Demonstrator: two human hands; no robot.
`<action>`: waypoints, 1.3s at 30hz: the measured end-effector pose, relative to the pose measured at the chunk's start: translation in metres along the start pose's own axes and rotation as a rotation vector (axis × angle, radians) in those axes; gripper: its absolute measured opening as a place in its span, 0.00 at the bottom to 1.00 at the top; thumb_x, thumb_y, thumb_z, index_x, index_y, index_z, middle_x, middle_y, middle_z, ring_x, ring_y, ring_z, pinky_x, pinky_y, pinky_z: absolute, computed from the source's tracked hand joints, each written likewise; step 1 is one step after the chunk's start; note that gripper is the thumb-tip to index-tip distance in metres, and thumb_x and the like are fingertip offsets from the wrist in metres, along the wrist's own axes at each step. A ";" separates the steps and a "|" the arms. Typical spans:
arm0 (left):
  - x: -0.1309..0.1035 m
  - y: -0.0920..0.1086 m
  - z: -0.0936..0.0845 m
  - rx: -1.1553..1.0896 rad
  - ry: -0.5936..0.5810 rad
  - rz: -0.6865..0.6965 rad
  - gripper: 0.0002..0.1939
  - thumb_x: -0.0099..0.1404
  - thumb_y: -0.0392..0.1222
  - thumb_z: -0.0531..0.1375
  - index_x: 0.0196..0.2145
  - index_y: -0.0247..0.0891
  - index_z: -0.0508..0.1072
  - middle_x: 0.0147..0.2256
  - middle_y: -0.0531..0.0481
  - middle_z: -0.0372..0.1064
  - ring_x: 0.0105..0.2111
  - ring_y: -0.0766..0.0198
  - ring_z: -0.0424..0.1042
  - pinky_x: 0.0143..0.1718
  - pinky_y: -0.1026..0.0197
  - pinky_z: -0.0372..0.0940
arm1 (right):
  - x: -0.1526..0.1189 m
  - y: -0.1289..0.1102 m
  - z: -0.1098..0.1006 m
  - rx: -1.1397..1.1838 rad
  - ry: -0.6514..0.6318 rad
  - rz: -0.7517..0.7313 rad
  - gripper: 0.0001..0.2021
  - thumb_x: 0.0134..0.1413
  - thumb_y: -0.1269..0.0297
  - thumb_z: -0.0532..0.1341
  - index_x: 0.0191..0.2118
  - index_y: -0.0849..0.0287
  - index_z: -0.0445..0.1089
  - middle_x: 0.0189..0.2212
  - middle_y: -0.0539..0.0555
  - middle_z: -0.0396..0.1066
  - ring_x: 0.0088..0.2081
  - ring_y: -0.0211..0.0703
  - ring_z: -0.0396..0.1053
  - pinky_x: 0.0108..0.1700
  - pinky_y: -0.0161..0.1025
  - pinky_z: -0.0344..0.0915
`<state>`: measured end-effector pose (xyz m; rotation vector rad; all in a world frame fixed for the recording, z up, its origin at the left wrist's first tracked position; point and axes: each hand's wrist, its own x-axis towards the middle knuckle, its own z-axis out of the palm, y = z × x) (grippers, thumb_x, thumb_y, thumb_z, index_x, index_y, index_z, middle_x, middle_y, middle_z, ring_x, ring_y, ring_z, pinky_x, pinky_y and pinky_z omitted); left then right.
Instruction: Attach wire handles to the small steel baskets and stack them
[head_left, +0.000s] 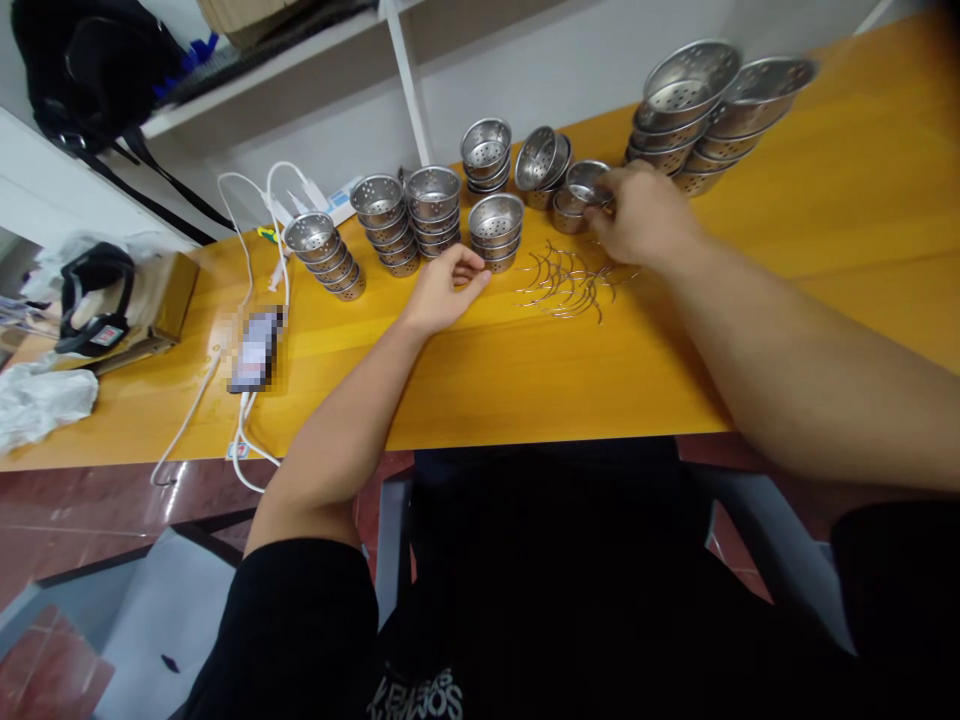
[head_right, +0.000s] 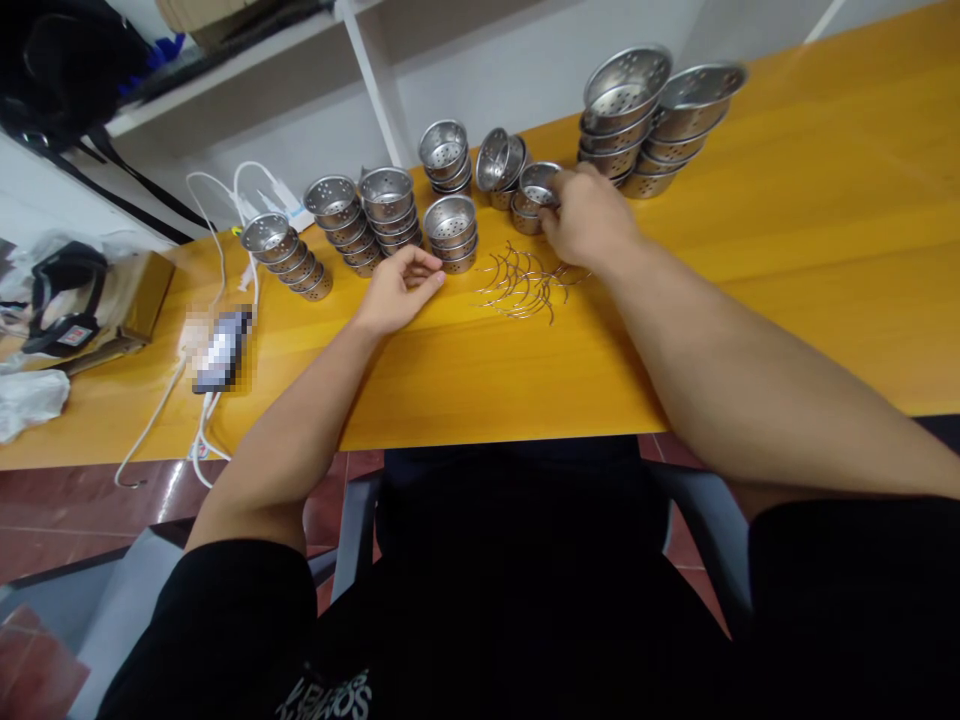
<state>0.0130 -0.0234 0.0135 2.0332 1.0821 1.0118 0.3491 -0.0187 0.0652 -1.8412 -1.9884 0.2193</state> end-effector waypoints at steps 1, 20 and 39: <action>-0.001 0.000 0.001 -0.009 -0.008 0.009 0.08 0.83 0.33 0.74 0.52 0.42 0.81 0.53 0.46 0.91 0.52 0.61 0.92 0.60 0.56 0.87 | 0.000 -0.002 -0.001 -0.004 -0.010 0.004 0.23 0.93 0.69 0.68 0.80 0.75 0.81 0.79 0.82 0.77 0.81 0.72 0.76 0.82 0.55 0.69; -0.001 -0.016 -0.003 0.054 -0.020 0.183 0.30 0.84 0.49 0.74 0.77 0.50 0.74 0.77 0.38 0.82 0.59 0.55 0.92 0.67 0.48 0.88 | -0.012 -0.013 -0.004 0.243 0.229 -0.363 0.13 0.88 0.54 0.69 0.61 0.54 0.88 0.58 0.69 0.87 0.58 0.64 0.83 0.68 0.58 0.79; -0.006 0.017 -0.012 0.222 -0.058 0.209 0.54 0.72 0.78 0.83 0.82 0.52 0.73 0.81 0.38 0.78 0.85 0.35 0.78 0.92 0.34 0.71 | -0.045 -0.052 0.025 0.545 -0.206 -0.680 0.35 0.76 0.15 0.70 0.57 0.43 0.89 0.69 0.61 0.77 0.55 0.67 0.81 0.60 0.67 0.82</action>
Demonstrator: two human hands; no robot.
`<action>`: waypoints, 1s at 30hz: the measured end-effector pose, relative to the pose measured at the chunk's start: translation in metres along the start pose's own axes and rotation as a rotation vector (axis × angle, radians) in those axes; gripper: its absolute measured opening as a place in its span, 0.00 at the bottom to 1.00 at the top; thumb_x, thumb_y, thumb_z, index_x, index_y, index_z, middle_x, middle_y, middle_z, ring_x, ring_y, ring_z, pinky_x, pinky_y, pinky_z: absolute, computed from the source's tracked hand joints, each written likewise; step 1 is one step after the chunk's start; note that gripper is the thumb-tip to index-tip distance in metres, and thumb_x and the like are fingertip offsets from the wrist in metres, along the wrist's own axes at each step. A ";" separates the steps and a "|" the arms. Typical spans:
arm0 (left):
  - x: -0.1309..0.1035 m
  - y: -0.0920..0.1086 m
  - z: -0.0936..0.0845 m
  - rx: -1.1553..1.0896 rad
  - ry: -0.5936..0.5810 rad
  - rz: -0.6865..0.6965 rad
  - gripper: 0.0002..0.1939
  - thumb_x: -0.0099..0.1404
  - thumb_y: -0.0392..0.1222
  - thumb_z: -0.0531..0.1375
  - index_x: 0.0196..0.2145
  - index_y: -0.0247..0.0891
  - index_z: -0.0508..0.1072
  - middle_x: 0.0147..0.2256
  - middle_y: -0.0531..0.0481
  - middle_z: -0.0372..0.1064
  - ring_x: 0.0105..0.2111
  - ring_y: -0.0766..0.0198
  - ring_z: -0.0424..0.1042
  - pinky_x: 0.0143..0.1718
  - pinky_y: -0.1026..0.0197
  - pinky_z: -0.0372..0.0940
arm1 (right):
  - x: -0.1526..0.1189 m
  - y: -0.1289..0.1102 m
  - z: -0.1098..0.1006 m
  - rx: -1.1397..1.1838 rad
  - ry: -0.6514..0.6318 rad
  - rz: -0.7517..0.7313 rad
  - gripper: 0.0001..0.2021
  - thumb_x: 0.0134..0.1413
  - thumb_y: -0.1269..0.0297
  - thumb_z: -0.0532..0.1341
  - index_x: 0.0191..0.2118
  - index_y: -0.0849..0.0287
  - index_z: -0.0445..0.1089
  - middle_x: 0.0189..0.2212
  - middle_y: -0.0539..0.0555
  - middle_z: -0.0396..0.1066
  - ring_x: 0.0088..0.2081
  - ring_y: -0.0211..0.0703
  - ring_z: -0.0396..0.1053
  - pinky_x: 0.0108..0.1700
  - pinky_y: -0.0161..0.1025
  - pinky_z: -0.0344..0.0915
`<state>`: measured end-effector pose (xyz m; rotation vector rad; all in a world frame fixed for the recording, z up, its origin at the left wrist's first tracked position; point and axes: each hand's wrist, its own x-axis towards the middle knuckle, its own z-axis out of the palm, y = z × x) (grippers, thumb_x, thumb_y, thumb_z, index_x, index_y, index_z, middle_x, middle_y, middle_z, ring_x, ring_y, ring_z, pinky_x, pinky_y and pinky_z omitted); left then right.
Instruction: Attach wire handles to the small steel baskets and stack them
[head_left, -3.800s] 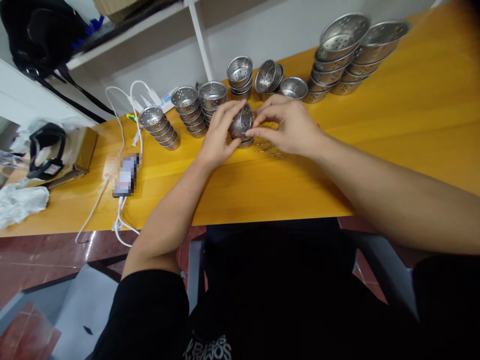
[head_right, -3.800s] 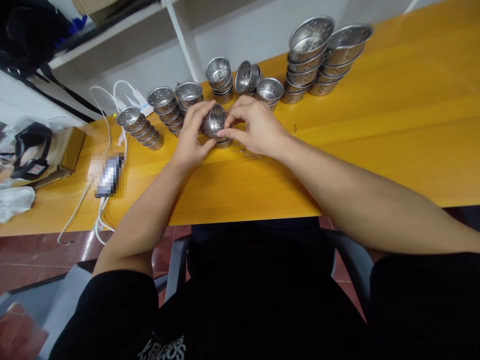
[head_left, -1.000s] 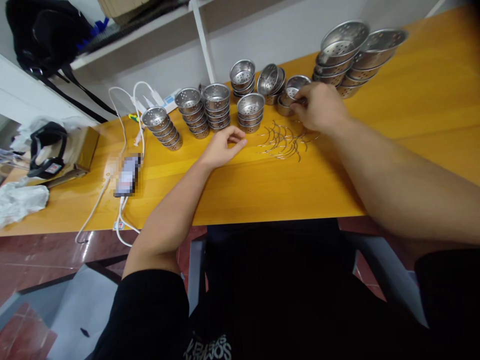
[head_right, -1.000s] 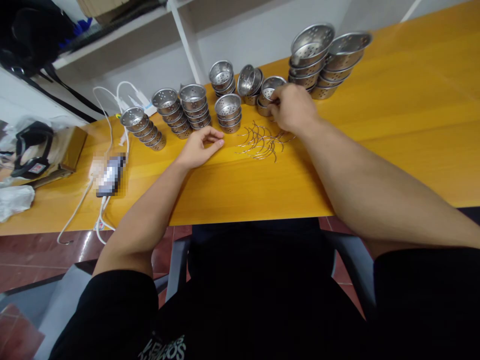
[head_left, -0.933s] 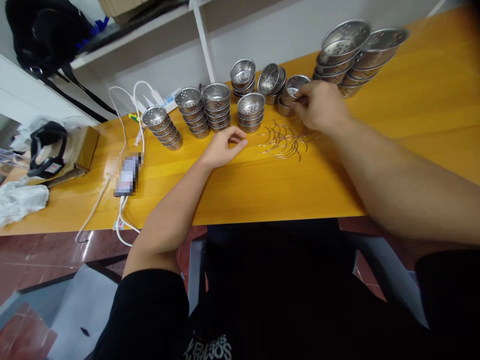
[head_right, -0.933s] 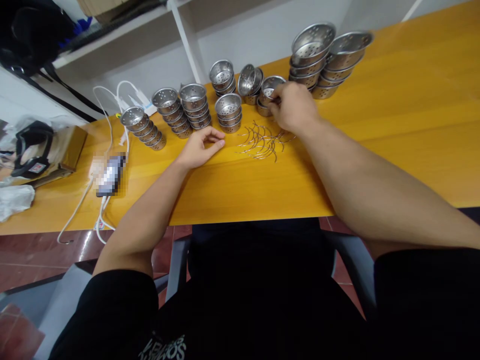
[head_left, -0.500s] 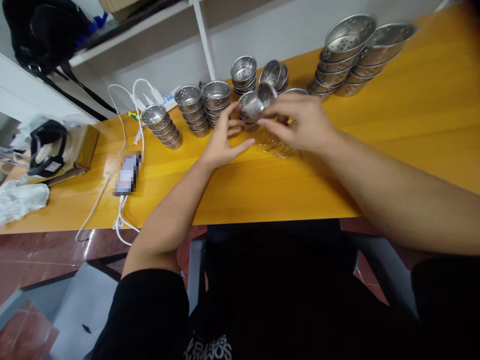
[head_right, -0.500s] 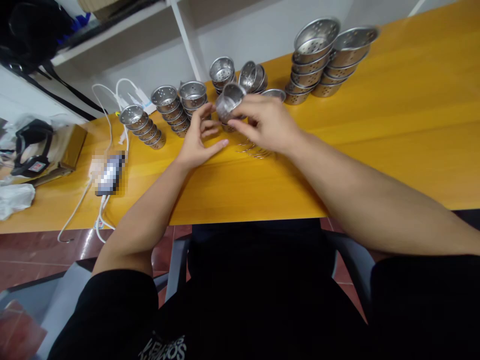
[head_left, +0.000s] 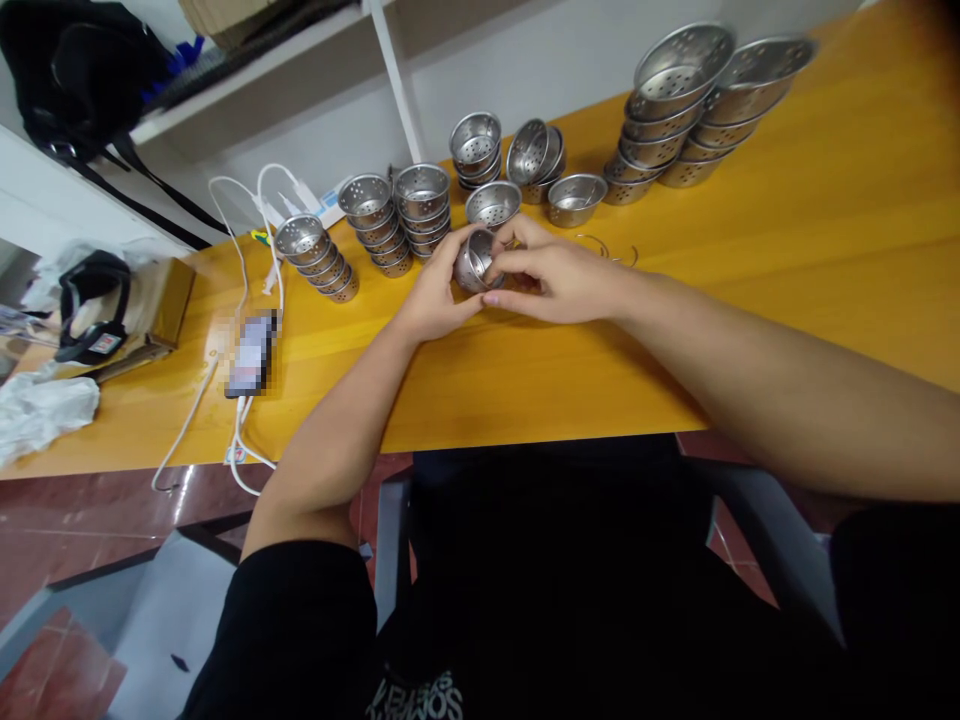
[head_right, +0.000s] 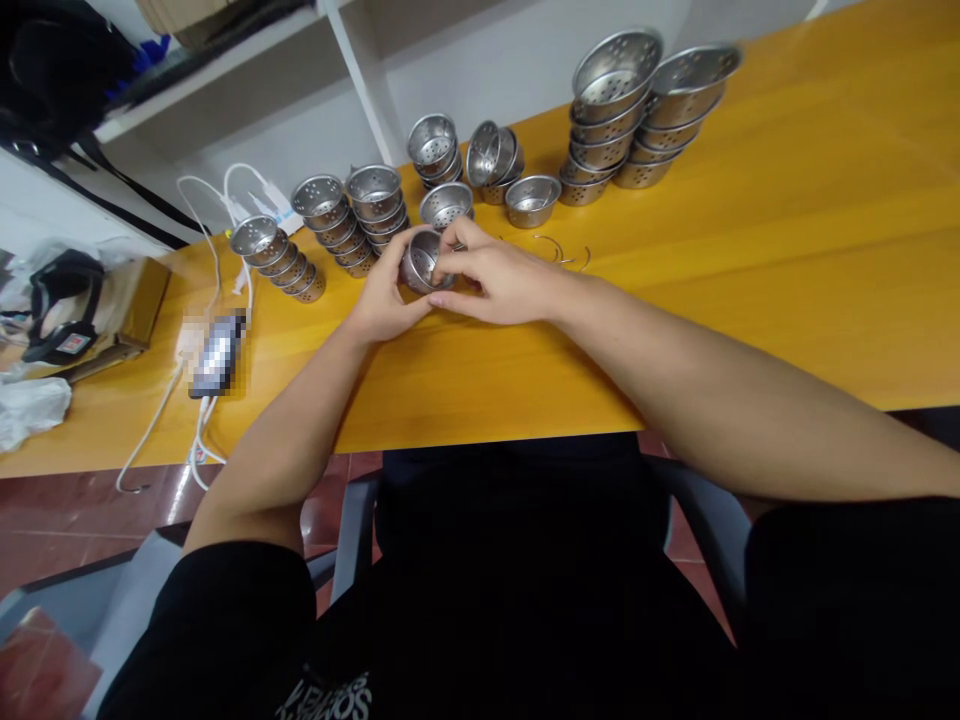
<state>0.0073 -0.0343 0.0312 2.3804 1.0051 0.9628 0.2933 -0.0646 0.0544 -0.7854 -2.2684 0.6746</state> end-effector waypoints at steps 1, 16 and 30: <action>0.001 -0.001 -0.001 0.005 -0.001 0.002 0.53 0.73 0.77 0.83 0.82 0.52 0.73 0.81 0.38 0.77 0.85 0.35 0.77 0.93 0.34 0.69 | 0.000 0.001 -0.002 0.007 0.009 0.003 0.36 0.76 0.14 0.70 0.56 0.43 0.89 0.69 0.61 0.77 0.56 0.67 0.81 0.62 0.68 0.82; 0.006 -0.010 -0.009 0.048 -0.076 0.038 0.47 0.76 0.70 0.82 0.81 0.53 0.75 0.80 0.37 0.78 0.85 0.33 0.74 0.93 0.31 0.66 | 0.006 0.027 0.004 0.061 0.148 0.017 0.32 0.74 0.14 0.73 0.56 0.35 0.91 0.59 0.61 0.86 0.65 0.81 0.81 0.70 0.83 0.79; 0.007 -0.008 -0.008 0.038 -0.050 0.074 0.42 0.77 0.57 0.81 0.81 0.55 0.75 0.81 0.39 0.76 0.87 0.34 0.73 0.95 0.31 0.64 | 0.004 0.017 0.004 0.019 0.208 0.087 0.32 0.74 0.15 0.74 0.59 0.36 0.93 0.55 0.62 0.88 0.64 0.85 0.83 0.69 0.87 0.80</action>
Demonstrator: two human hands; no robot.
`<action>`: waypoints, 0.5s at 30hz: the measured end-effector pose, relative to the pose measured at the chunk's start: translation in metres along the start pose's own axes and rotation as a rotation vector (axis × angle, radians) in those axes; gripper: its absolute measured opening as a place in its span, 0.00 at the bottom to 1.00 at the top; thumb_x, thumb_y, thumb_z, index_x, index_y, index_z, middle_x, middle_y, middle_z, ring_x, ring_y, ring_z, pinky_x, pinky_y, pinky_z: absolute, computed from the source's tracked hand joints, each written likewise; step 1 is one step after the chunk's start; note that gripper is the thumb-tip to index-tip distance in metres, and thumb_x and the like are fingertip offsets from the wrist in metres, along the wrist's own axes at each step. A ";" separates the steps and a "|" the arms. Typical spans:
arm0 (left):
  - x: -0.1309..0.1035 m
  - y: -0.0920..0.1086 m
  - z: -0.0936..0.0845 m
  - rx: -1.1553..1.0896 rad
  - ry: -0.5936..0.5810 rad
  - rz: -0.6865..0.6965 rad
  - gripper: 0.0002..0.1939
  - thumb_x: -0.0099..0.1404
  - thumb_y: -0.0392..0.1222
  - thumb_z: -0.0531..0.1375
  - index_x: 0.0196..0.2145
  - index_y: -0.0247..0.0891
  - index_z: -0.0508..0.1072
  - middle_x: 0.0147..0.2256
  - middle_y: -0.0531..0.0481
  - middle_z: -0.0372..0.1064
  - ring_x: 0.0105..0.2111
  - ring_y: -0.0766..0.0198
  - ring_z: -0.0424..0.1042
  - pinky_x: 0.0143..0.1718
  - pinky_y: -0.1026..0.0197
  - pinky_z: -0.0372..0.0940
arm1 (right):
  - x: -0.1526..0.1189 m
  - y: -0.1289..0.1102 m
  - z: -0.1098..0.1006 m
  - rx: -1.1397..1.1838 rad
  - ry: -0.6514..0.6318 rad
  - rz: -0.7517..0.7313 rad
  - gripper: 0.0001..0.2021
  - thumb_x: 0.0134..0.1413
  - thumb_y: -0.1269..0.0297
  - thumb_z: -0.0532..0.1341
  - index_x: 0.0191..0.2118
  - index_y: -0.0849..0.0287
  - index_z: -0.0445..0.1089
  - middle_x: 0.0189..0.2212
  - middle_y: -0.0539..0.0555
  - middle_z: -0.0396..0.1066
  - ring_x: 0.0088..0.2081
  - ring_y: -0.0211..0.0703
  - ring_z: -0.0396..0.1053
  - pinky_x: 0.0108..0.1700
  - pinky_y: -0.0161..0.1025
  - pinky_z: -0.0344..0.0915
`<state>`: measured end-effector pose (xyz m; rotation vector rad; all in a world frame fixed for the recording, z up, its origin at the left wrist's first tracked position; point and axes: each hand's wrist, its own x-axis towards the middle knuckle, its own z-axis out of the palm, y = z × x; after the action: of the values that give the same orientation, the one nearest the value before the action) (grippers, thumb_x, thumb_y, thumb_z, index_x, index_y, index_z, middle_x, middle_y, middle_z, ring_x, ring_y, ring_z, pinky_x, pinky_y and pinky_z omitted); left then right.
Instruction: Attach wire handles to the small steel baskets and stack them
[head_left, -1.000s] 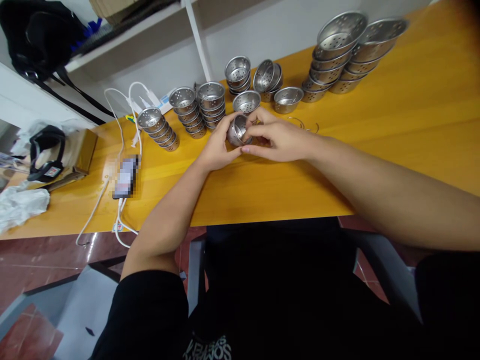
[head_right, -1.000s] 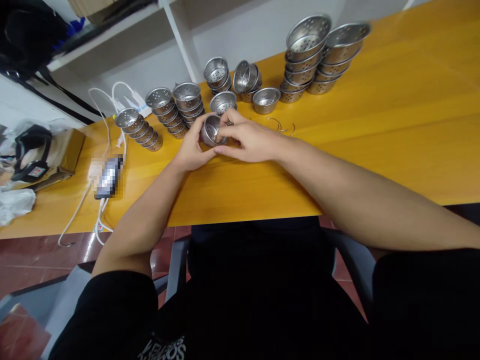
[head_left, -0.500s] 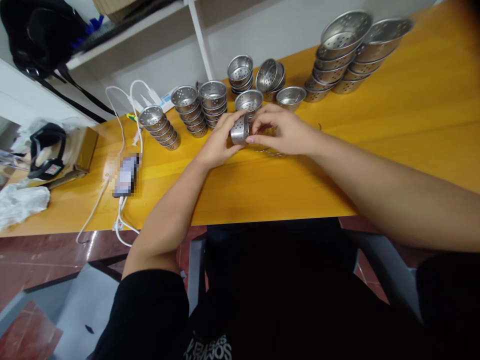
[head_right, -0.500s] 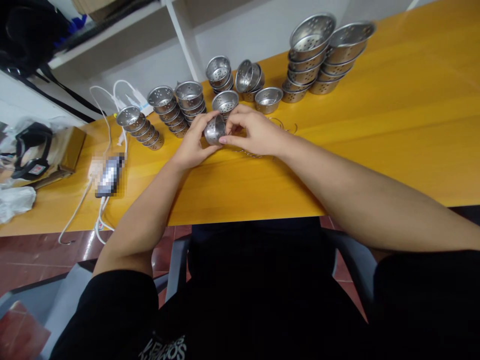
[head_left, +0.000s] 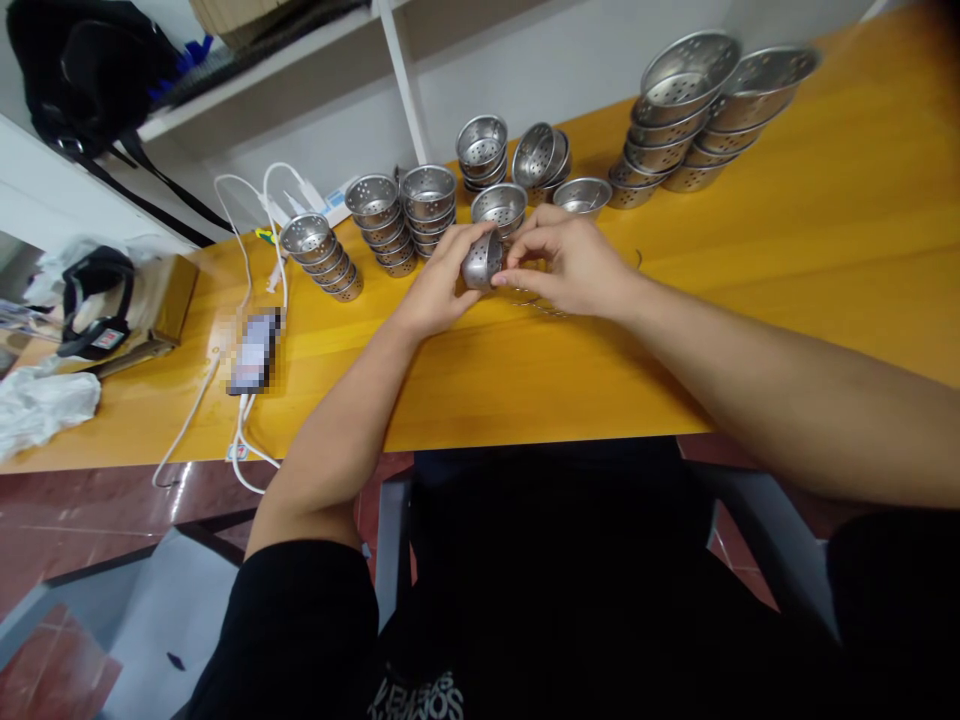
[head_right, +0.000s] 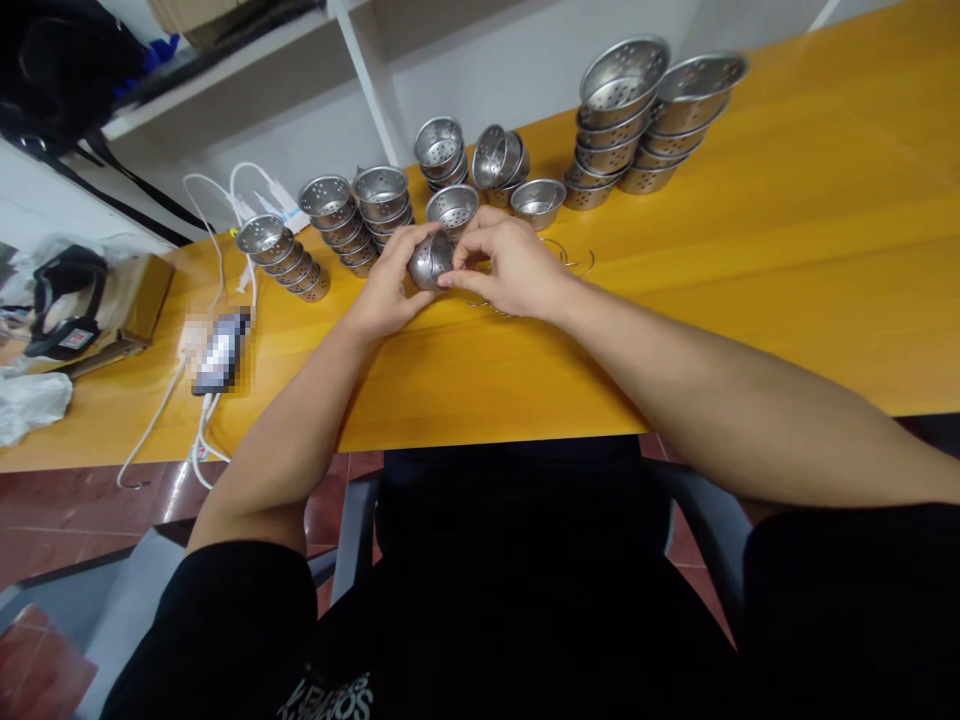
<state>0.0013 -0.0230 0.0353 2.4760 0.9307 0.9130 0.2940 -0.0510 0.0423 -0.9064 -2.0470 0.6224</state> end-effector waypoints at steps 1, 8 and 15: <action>0.000 -0.001 0.000 0.007 0.005 0.012 0.42 0.78 0.56 0.80 0.82 0.54 0.74 0.81 0.39 0.76 0.87 0.34 0.73 0.95 0.31 0.63 | 0.000 -0.002 0.001 -0.003 0.017 0.006 0.32 0.74 0.16 0.75 0.58 0.37 0.93 0.56 0.62 0.88 0.64 0.85 0.83 0.70 0.86 0.80; -0.002 -0.017 -0.001 0.024 0.066 -0.016 0.50 0.73 0.72 0.83 0.81 0.52 0.73 0.83 0.34 0.74 0.87 0.31 0.71 0.96 0.29 0.61 | 0.003 -0.005 -0.019 0.171 -0.071 -0.108 0.34 0.67 0.12 0.79 0.42 0.41 0.89 0.55 0.61 0.87 0.62 0.78 0.84 0.72 0.83 0.80; -0.003 -0.024 0.005 0.030 0.138 -0.095 0.56 0.66 0.88 0.81 0.76 0.53 0.77 0.83 0.34 0.72 0.90 0.29 0.67 0.97 0.26 0.58 | 0.005 0.028 -0.043 -0.156 -0.235 -0.033 0.32 0.69 0.17 0.77 0.44 0.43 0.87 0.56 0.62 0.84 0.58 0.74 0.82 0.72 0.78 0.78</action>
<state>-0.0084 -0.0079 0.0185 2.3949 1.1041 1.0554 0.3379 -0.0252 0.0496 -0.9219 -2.3427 0.5801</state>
